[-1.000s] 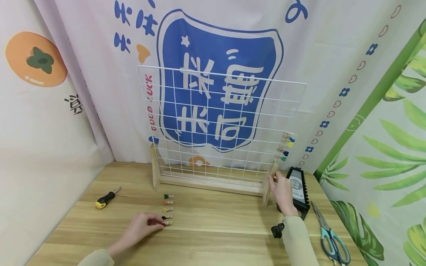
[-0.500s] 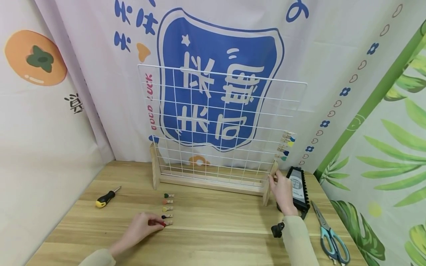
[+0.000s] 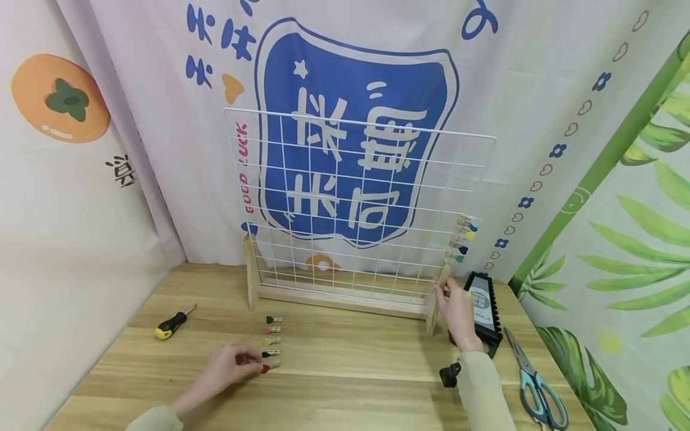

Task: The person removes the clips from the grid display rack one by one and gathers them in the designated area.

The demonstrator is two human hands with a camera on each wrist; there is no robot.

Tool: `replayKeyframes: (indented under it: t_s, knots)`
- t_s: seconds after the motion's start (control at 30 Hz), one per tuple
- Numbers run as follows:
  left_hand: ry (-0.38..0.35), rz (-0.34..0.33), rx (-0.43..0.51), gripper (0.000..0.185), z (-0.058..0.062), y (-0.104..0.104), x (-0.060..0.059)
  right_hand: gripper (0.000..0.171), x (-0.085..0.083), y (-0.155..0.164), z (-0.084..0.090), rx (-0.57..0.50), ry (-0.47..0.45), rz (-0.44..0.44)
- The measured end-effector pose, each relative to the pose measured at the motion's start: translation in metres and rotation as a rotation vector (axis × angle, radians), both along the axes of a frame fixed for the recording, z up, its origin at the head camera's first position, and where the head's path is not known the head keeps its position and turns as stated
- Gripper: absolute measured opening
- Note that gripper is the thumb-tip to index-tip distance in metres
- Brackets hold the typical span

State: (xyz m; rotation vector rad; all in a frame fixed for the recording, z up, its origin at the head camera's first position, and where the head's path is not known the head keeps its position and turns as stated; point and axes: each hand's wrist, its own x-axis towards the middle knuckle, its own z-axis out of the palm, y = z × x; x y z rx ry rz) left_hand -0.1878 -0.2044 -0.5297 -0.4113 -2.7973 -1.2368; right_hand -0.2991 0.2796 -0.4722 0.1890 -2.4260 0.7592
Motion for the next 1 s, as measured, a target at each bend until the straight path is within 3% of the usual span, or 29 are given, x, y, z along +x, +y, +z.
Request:
replayKeyframes:
  t_s: [0.1,0.23,0.4,0.53,0.63,0.73,1.0]
  knots:
    - [0.011,0.014,0.012,0.017,0.011,-0.005,-0.004,0.013,0.0,0.0,-0.001,-0.002,-0.001,-0.002]
    - [0.077,0.103,0.002,0.019,0.032,-0.012,-0.017,0.013,0.0,0.0,-0.001,-0.002,-0.004,-0.006]
    - [0.158,0.201,-0.018,0.023,0.057,-0.026,-0.044,0.013,0.0,-0.001,-0.001,-0.002,0.0,-0.006]
    - [0.219,0.251,0.023,0.031,0.072,-0.035,-0.072,0.013,0.0,-0.001,0.0,-0.005,0.004,0.0]
    - [0.251,0.286,0.047,0.036,0.08,-0.036,-0.092,0.013,0.001,0.0,0.0,-0.009,-0.008,0.002]
    - [0.225,0.302,0.073,0.042,0.086,-0.034,-0.108,0.013,0.001,0.0,0.0,-0.016,-0.017,0.002]
    - [0.164,0.259,0.201,0.054,0.088,-0.029,-0.142,0.012,0.0,-0.001,0.0,-0.009,-0.019,-0.009]
